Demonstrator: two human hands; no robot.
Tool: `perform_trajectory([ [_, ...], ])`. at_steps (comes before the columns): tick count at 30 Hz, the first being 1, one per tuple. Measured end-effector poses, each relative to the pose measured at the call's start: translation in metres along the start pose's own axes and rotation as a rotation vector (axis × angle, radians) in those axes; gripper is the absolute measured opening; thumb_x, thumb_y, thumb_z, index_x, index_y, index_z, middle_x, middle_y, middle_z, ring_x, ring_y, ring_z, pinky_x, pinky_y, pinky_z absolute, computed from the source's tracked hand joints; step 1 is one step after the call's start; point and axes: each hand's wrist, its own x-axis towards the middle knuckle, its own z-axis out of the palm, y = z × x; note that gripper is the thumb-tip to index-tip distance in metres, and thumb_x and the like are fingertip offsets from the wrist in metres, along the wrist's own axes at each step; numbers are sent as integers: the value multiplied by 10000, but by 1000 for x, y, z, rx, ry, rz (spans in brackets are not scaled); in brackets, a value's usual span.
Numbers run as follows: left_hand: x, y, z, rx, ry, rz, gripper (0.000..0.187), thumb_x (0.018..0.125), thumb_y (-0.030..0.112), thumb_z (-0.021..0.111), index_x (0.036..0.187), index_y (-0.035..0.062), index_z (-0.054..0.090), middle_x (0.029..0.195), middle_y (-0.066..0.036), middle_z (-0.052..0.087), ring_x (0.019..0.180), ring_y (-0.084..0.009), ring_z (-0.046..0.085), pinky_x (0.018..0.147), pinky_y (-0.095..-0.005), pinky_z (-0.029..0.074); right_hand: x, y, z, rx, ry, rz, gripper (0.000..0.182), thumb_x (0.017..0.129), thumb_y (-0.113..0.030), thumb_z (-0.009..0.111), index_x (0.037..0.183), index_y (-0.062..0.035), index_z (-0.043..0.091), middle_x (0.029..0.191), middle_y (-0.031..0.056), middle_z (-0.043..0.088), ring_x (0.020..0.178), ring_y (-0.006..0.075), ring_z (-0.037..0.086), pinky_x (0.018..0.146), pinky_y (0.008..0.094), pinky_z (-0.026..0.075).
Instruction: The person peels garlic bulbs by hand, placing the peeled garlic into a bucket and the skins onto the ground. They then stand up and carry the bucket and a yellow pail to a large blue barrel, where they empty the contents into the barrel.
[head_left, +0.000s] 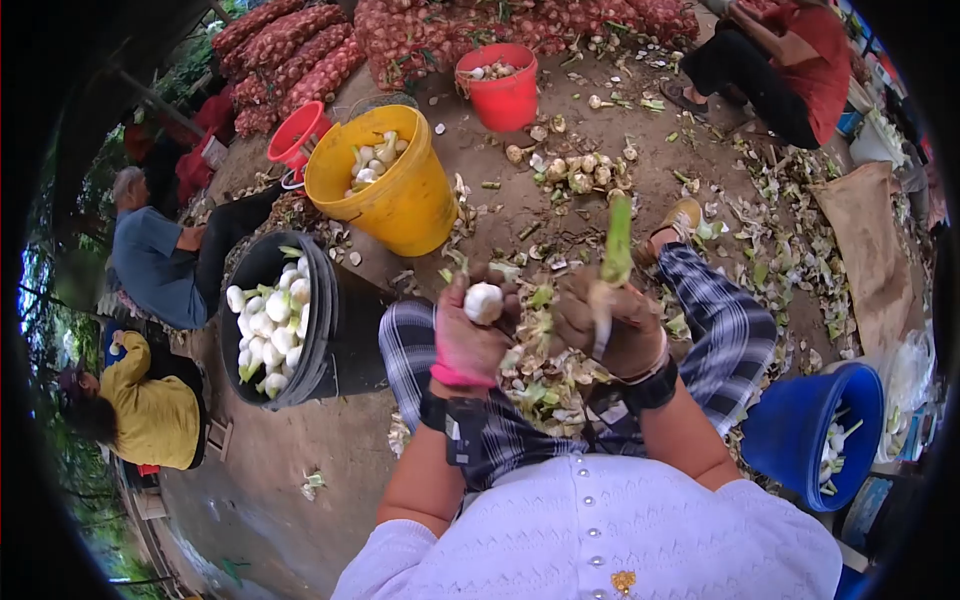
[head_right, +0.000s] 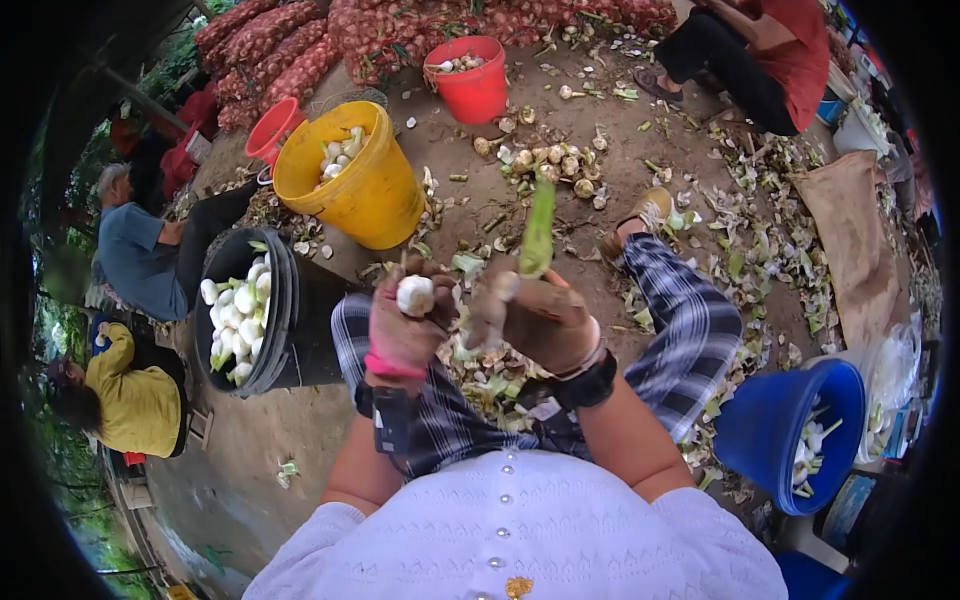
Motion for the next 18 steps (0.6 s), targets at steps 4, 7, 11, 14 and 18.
perform_trajectory([
  [4, 82, 109, 41, 207, -142, 441, 332, 875, 354, 535, 1069, 85, 533, 958, -97, 608, 870, -261, 606, 697, -377, 526, -1, 3, -134, -1879, 175, 915, 726, 752, -191, 645, 1400, -85, 337, 1191, 169, 581, 1091, 331, 565, 913, 493, 429],
  [7, 129, 172, 59, 173, -123, 383, 620, 890, 462, 503, 1283, -10, 423, 1186, -189, 553, 1148, -336, 493, 1010, -472, 394, 20, -16, -214, -2074, 611, 881, 427, 838, -212, 539, 1242, -87, 480, 1144, 165, 596, 1048, 258, 593, 907, 468, 418],
  [11, 141, 80, 5, 438, -107, 313, 425, 904, 324, 509, 1177, -1, 523, 1167, -160, 553, 1095, -284, 525, 961, -410, 422, 99, -111, -298, -2530, 743, 1134, 385, 841, -87, 505, 1218, -59, 434, 1023, 144, 608, 927, 295, 602, 775, 396, 483],
  [14, 141, 6, -39, 497, 224, 63, 296, 920, 219, 495, 1113, 7, 570, 1094, -126, 588, 965, -236, 595, 877, -333, 468, 113, -164, -390, -2207, 1492, 410, 562, 764, -41, 574, 1295, -77, 394, 1184, 207, 527, 1099, 353, 536, 885, 403, 479],
  [18, 147, -15, -30, 1126, 124, -54, 273, 909, 109, 507, 1158, 7, 553, 1099, -97, 593, 950, -189, 598, 837, -283, 471, 104, -198, -457, -2480, 1223, 627, 244, 777, -73, 586, 1011, -93, 654, 1018, 203, 618, 973, 311, 612, 833, 371, 500],
])
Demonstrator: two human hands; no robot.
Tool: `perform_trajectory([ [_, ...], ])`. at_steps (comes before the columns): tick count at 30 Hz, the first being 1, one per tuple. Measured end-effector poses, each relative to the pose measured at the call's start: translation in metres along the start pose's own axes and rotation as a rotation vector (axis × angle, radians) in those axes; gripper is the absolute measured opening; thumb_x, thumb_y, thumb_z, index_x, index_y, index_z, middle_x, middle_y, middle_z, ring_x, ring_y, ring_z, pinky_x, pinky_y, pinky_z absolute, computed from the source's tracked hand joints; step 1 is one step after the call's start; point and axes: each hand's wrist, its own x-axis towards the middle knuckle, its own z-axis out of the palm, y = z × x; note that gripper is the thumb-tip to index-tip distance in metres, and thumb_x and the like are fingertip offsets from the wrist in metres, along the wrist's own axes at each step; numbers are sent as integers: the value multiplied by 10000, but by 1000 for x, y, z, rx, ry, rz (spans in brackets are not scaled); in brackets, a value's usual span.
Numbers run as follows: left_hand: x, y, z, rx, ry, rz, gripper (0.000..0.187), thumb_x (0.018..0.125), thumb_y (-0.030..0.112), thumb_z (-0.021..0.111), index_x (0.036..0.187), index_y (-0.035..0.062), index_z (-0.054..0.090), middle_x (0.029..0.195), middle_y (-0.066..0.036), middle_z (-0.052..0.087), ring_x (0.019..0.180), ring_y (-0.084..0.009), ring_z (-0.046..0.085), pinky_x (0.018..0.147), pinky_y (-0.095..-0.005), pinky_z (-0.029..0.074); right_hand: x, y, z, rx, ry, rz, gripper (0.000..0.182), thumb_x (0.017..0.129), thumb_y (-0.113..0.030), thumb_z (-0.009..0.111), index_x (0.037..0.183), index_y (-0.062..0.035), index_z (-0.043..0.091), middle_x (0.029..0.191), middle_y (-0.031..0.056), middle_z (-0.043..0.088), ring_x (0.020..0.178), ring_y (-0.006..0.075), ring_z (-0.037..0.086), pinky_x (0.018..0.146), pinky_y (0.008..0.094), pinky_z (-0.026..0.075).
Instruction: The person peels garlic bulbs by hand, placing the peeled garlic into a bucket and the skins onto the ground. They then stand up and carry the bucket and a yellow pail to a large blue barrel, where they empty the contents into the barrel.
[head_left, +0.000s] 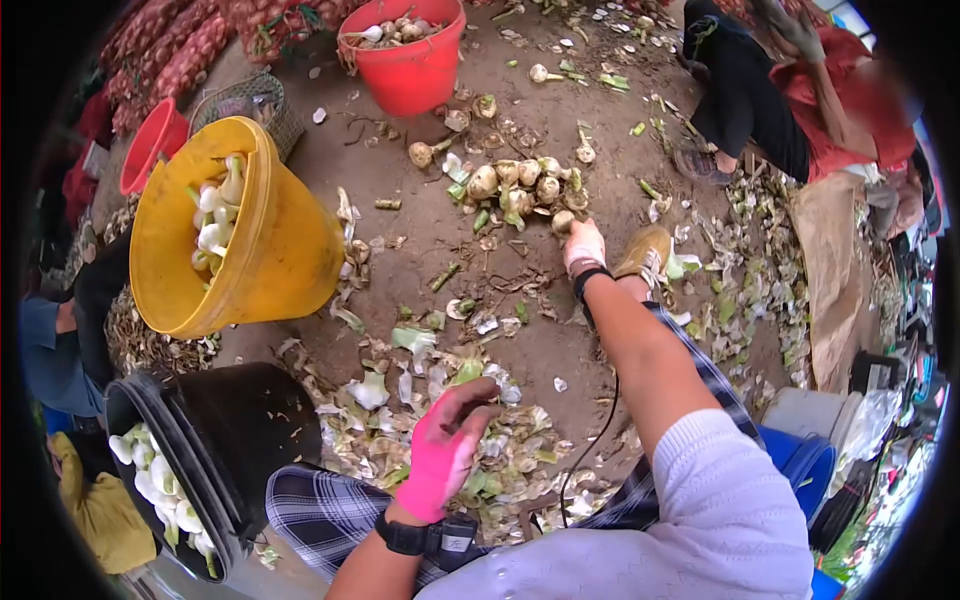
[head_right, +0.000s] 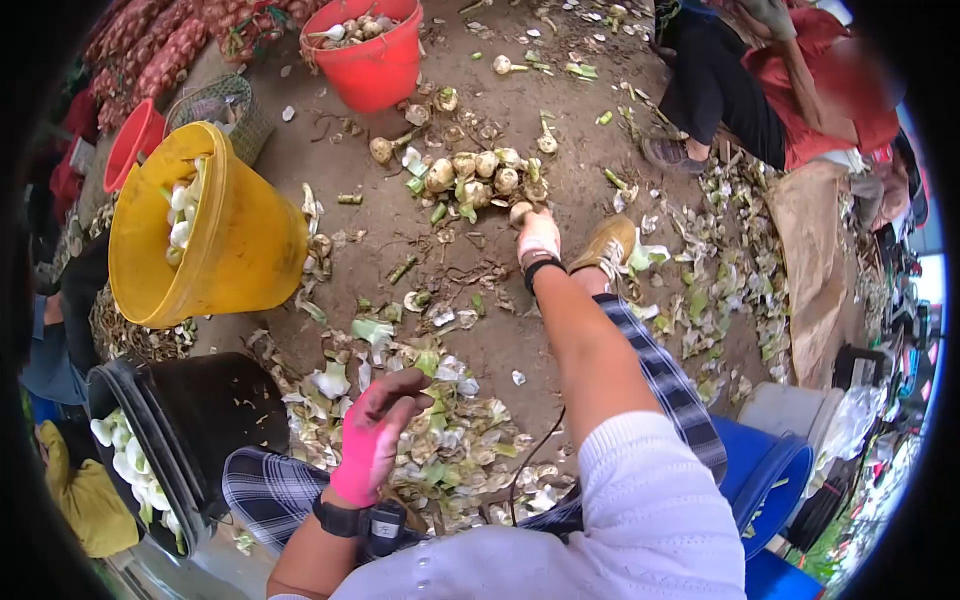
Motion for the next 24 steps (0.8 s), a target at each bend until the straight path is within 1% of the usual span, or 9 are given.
perform_trajectory([
  [2, 11, -4, -6, 300, 7, 188, 324, 882, 67, 545, 1204, 24, 537, 1116, -100, 585, 979, -196, 592, 865, -293, 467, -16, -11, -1, 234, 24, -81, 184, 771, -55, 578, 923, -72, 681, 905, 162, 652, 900, 275, 634, 773, 347, 506],
  [5, 33, -3, -14, 843, 93, 566, 701, 728, 144, 722, 1352, 111, 403, 1342, -238, 402, 1126, -397, 504, 935, -401, 445, -78, -49, -36, 1385, -503, 75, 217, 807, 38, 581, 1021, 38, 612, 887, 93, 659, 736, 183, 630, 633, 304, 521],
  [8, 27, 3, 2, 900, 200, 379, 915, 595, 83, 788, 1373, 78, 306, 1284, -251, 411, 1194, -395, 435, 942, -408, 428, -179, -105, -158, 1541, -815, -75, 401, 850, -145, 649, 1184, 40, 526, 994, 124, 637, 808, 186, 645, 674, 293, 545],
  [10, 22, 0, 2, 718, 276, 397, 803, 602, 78, 783, 1290, 51, 369, 1185, -212, 465, 1106, -364, 489, 911, -389, 435, -225, -119, -191, 1574, -725, -115, 513, 860, -213, 648, 1275, 18, 454, 1040, 104, 619, 828, 187, 640, 698, 305, 543],
  [12, -8, 14, 14, 331, 179, 266, 732, 618, 80, 772, 1247, 45, 400, 1151, -193, 475, 1073, -346, 501, 903, -380, 432, -260, -117, -206, 1931, -218, -250, 596, 868, -290, 638, 1332, -8, 394, 1011, 66, 600, 803, 183, 627, 716, 316, 539],
  [14, -32, 19, 22, -48, 66, 120, 661, 633, 81, 760, 1204, 38, 431, 1117, -175, 485, 1040, -329, 513, 894, -371, 430, -291, -97, -207, 1712, -520, -288, 419, 891, -241, 619, 1223, -17, 498, 1018, 56, 611, 852, 111, 569, 728, 240, 473],
  [16, -53, 13, 21, 613, 190, 786, 626, 644, 92, 753, 1194, 46, 458, 1084, -170, 512, 1050, -323, 513, 908, -381, 419, -320, -94, -204, 1409, -306, -337, 334, 883, -246, 633, 1115, -17, 562, 995, 47, 624, 824, 97, 575, 703, 245, 479],
  [20, -93, 3, 24, 886, 285, 839, 734, 608, 71, 762, 1264, 60, 430, 1079, -173, 507, 1050, -364, 503, 868, -410, 446, -353, -92, -221, 1538, -324, -280, 292, 868, -258, 655, 1003, -1, 632, 865, 34, 651, 792, 90, 588, 686, 244, 486],
  [24, -125, 3, 14, 853, 132, 914, 841, 622, 142, 773, 1347, 54, 356, 1272, -217, 436, 1152, -401, 445, 1023, -439, 331, -377, -75, -230, 1613, -410, -436, 283, 867, -245, 657, 1014, -2, 645, 845, 27, 651, 752, 89, 588, 664, 239, 485],
])
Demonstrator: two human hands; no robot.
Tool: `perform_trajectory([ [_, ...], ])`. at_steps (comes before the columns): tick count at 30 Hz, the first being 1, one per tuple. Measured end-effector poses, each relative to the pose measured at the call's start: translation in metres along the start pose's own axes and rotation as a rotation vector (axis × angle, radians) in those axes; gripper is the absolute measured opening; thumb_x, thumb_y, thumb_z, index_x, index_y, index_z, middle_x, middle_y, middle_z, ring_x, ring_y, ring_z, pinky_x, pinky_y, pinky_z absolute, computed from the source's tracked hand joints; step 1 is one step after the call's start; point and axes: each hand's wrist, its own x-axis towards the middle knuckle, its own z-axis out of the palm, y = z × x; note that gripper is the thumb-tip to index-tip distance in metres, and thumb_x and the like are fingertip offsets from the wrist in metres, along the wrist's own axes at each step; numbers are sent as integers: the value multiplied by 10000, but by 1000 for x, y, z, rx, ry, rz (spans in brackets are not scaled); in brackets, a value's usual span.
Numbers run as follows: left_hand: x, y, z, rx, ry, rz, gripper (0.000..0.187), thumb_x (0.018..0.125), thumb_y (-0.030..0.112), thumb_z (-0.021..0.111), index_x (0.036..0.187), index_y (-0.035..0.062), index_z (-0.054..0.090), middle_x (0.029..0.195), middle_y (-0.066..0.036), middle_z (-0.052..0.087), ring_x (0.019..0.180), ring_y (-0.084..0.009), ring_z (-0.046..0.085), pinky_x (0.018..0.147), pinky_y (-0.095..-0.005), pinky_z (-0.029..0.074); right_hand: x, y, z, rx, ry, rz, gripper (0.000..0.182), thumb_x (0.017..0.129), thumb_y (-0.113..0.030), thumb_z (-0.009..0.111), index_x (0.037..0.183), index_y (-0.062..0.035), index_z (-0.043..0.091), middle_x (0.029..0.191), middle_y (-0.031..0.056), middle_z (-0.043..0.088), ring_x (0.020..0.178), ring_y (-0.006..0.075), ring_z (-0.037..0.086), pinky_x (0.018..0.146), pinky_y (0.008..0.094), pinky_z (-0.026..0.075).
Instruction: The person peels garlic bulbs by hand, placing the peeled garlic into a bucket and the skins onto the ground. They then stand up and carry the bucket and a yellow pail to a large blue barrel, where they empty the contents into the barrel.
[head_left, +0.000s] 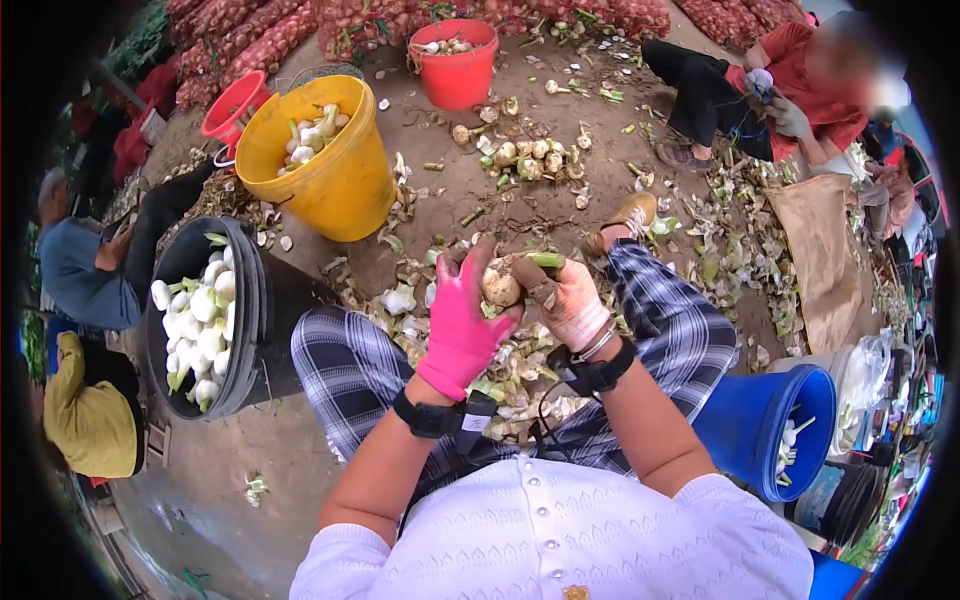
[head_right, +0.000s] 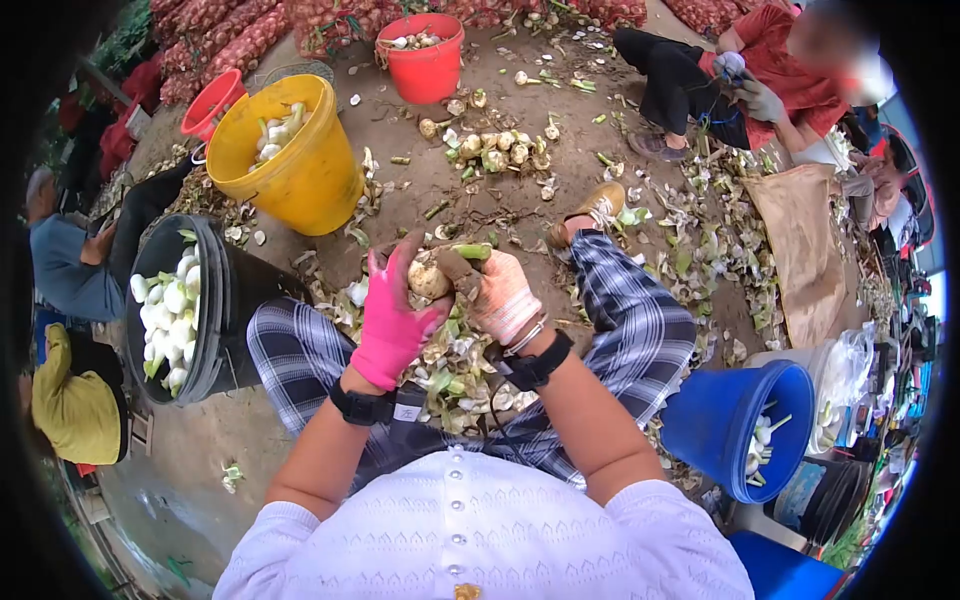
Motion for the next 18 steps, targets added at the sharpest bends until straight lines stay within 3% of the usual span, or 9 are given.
perform_trajectory([
  [1, -4, 2, -5, 22, -33, 7, 872, 637, 163, 763, 1374, 36, 314, 1304, -230, 411, 1187, -371, 438, 1087, -453, 243, -5, -3, -3, 43, -28, 97, 271, 871, -230, 653, 1029, -10, 642, 848, 17, 644, 746, 81, 581, 658, 227, 477],
  [4, -10, 13, -18, -230, -15, -63, 812, 698, 177, 737, 1371, 17, 313, 1255, -213, 472, 1210, -324, 440, 1069, -464, 282, -16, -13, -3, -139, -99, -120, 227, 880, -215, 640, 990, -16, 643, 844, 6, 633, 733, 71, 575, 639, 215, 466],
  [6, -11, 5, -22, -422, -35, -154, 642, 793, 130, 647, 1355, 34, 351, 1137, -163, 546, 945, -210, 598, 832, -324, 493, -25, -22, 2, -72, -95, -48, 213, 896, -211, 615, 988, -20, 633, 826, -7, 614, 697, 59, 551, 599, 211, 445],
  [9, 0, -1, -33, -885, -99, -873, 553, 881, 120, 545, 1386, 50, 333, 1053, -76, 567, 857, -127, 581, 709, -237, 484, -24, -19, 11, -123, -11, 107, 261, 926, -243, 567, 1066, -25, 600, 778, -33, 570, 624, 41, 462, 535, 204, 377],
  [10, -4, 3, -31, -888, -89, -861, 553, 881, 120, 545, 1386, 50, 333, 1053, -76, 567, 857, -127, 581, 709, -237, 484, -22, -19, 9, -130, -20, 97, 261, 926, -243, 567, 1066, -25, 600, 778, -33, 570, 624, 41, 462, 535, 204, 377],
  [12, -16, 8, -26, -660, -126, -445, 469, 896, 180, 557, 1319, 61, 391, 1048, -69, 570, 857, -132, 581, 712, -267, 498, -29, -20, 11, -155, -44, 112, 273, 928, -257, 565, 1067, -25, 597, 778, -37, 567, 627, 40, 458, 534, 202, 375],
  [14, -24, 16, -21, -598, -101, -220, 416, 908, 254, 579, 1255, 73, 436, 1041, -63, 574, 847, -143, 582, 709, -293, 506, -42, -39, 22, -297, -305, 179, 309, 932, -284, 556, 1092, -22, 595, 832, -18, 590, 684, 50, 495, 576, 210, 419],
  [16, -23, 17, -28, -1328, -133, -553, 484, 881, 351, 616, 1246, 91, 433, 1010, -30, 567, 788, -118, 552, 657, -250, 470, -34, -35, 6, -432, -383, 25, 244, 905, -162, 568, 1106, -27, 596, 857, -5, 605, 713, 72, 525, 610, 218, 447],
  [18, -27, 24, -39, -1321, -188, -592, 462, 864, 462, 591, 1161, 120, 495, 927, -9, 564, 694, -87, 523, 565, -201, 400, -23, -39, -13, -379, -225, 88, 353, 801, 42, 487, 1140, -7, 570, 930, 42, 637, 824, 120, 582, 730, 244, 491],
])
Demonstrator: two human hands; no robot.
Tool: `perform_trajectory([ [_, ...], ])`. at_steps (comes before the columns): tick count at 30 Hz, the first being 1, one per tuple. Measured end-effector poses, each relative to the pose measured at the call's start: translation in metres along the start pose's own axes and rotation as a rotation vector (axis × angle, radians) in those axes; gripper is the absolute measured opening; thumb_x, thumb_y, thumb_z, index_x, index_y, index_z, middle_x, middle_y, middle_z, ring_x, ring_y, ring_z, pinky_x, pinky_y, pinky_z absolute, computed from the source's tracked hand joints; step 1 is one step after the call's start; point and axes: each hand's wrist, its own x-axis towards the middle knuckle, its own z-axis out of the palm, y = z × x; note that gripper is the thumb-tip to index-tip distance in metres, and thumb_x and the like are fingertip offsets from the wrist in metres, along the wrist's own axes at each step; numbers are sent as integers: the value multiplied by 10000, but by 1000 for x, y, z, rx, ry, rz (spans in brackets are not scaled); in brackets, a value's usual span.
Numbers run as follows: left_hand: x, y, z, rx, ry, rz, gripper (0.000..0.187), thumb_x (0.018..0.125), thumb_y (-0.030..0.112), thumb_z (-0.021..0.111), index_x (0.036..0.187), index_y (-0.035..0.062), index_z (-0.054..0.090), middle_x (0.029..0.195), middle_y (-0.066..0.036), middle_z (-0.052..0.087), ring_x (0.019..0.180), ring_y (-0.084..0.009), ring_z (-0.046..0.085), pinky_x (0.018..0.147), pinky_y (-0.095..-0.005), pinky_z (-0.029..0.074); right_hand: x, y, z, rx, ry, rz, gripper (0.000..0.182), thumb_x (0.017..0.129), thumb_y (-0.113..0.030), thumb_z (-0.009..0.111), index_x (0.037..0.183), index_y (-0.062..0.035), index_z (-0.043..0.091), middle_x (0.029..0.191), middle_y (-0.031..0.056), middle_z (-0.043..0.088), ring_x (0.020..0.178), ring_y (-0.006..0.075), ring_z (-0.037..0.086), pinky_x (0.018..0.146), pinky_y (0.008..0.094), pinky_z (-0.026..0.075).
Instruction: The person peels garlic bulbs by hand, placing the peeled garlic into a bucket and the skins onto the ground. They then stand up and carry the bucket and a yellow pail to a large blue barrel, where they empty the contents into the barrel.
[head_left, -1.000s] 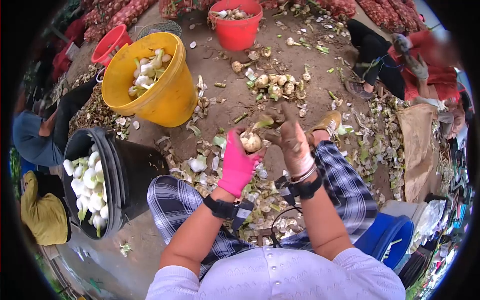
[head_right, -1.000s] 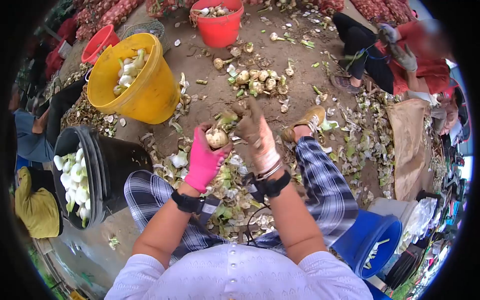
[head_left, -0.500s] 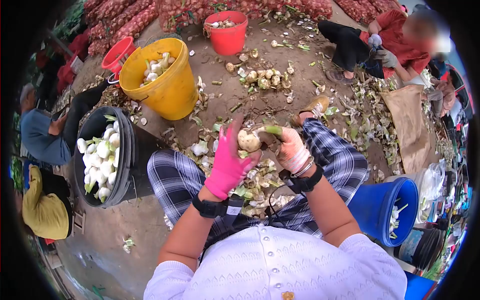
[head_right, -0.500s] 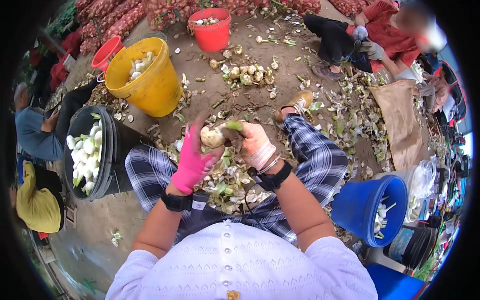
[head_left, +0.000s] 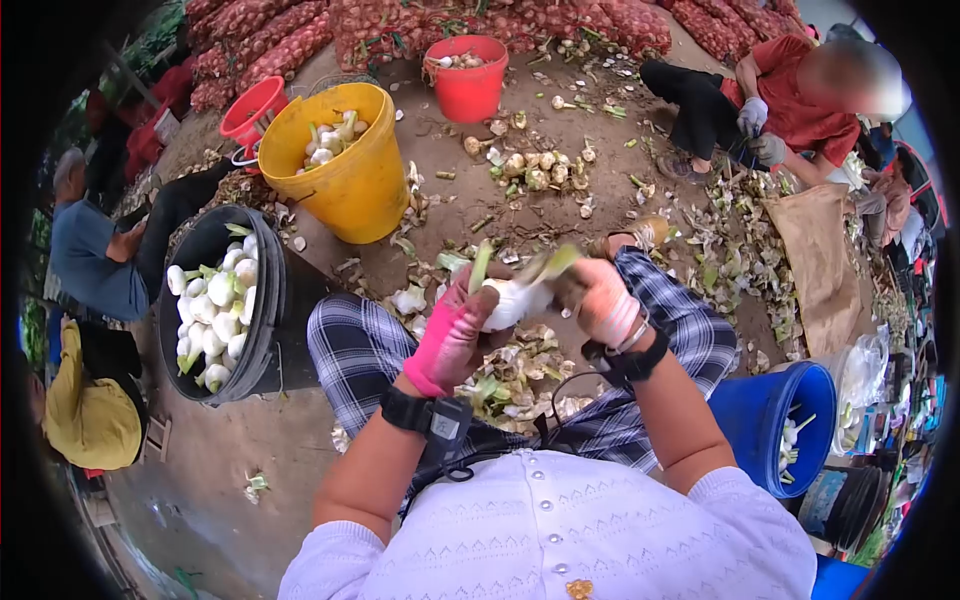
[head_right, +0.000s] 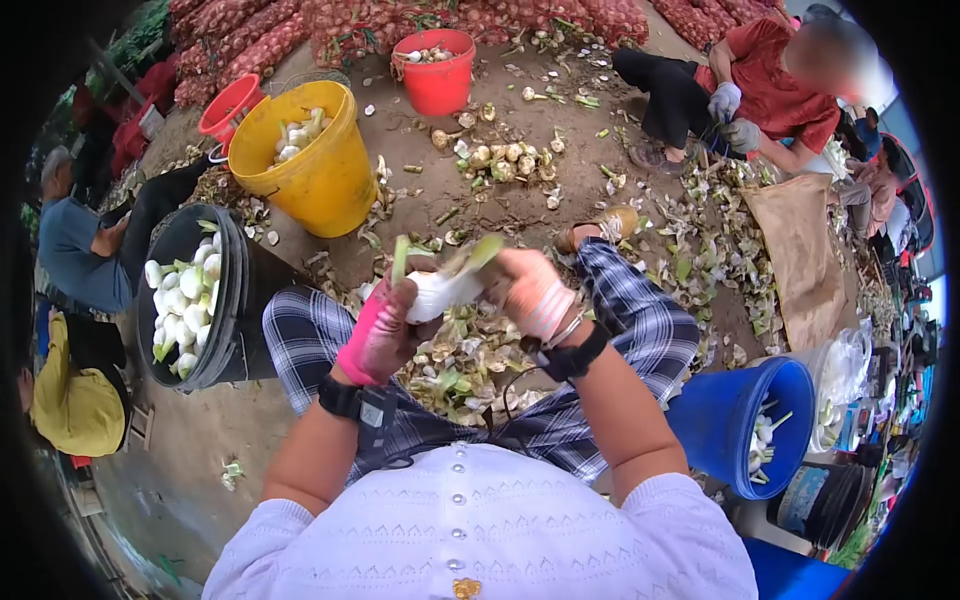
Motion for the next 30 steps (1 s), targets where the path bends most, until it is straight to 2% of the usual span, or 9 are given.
perform_trajectory([
  [3, 2, -6, -14, -75, -24, 41, 491, 891, 494, 530, 1165, 87, 515, 900, -10, 557, 656, -84, 512, 543, -202, 391, 28, 88, -42, -137, 303, 9, 451, 787, 91, 503, 1214, -50, 535, 1074, 81, 623, 942, 129, 565, 836, 248, 472],
  [4, 5, -5, -17, 25, 28, 98, 494, 914, 468, 490, 1187, 57, 510, 938, -30, 568, 709, -102, 534, 596, -223, 419, 18, 60, -22, -759, 374, 192, 490, 790, 102, 519, 1251, -61, 505, 1167, 91, 583, 989, 133, 553, 866, 268, 464],
  [8, 16, -13, -26, 551, 146, 424, 425, 864, 204, 429, 1234, 10, 505, 1082, -130, 559, 934, -218, 549, 819, -308, 429, -6, -6, 42, 346, 70, 69, 403, 790, -40, 641, 1185, -56, 567, 1150, 115, 612, 993, 172, 592, 838, 294, 475],
  [12, 12, 3, -9, 1136, 157, 868, 476, 763, 37, 449, 1233, 22, 522, 1108, -187, 547, 1001, -282, 560, 859, -337, 443, 0, -33, 53, -418, 152, 15, 321, 801, -149, 638, 1098, -35, 594, 897, 184, 649, 836, 295, 639, 745, 366, 503],
  [16, 5, 8, 0, 1079, 185, 668, 436, 840, 332, 578, 1113, -7, 595, 1039, -139, 599, 925, -241, 558, 817, -343, 444, 2, -20, 63, -845, 221, -121, 281, 806, -196, 637, 1029, -31, 596, 844, 216, 631, 813, 389, 602, 717, 467, 477],
  [18, 11, 1, -4, 1011, 211, 704, 396, 862, 324, 568, 1056, -18, 617, 971, -126, 619, 879, -229, 577, 770, -317, 459, 7, -8, 63, -832, 237, -79, 225, 815, -148, 625, 999, -22, 593, 811, 175, 632, 766, 328, 623, 687, 393, 494],
  [20, 20, -9, -19, 943, 419, 626, 328, 908, 273, 506, 1038, 1, 633, 971, -107, 626, 875, -192, 587, 743, -289, 467, 8, 4, 65, 88, 209, -29, 163, 845, -76, 586, 1001, -27, 595, 820, 99, 625, 741, 224, 614, 663, 305, 491],
  [25, 5, -7, -25, -386, 229, -46, 289, 892, 182, 467, 1123, 29, 550, 1010, -101, 620, 929, -213, 615, 784, -368, 526, -19, -39, 62, 1095, 78, 4, 206, 846, 19, 560, 1048, 58, 539, 966, 145, 598, 827, 209, 606, 734, 306, 497],
  [30, 23, -31, -76, -718, -14, 100, 339, 916, 280, 480, 1109, 8, 541, 949, -123, 608, 879, -259, 597, 817, -422, 506, -31, 32, 47, 378, 122, -366, 115, 790, 46, 613, 894, 71, 572, 979, 170, 589, 849, 227, 614, 741, 346, 515],
])
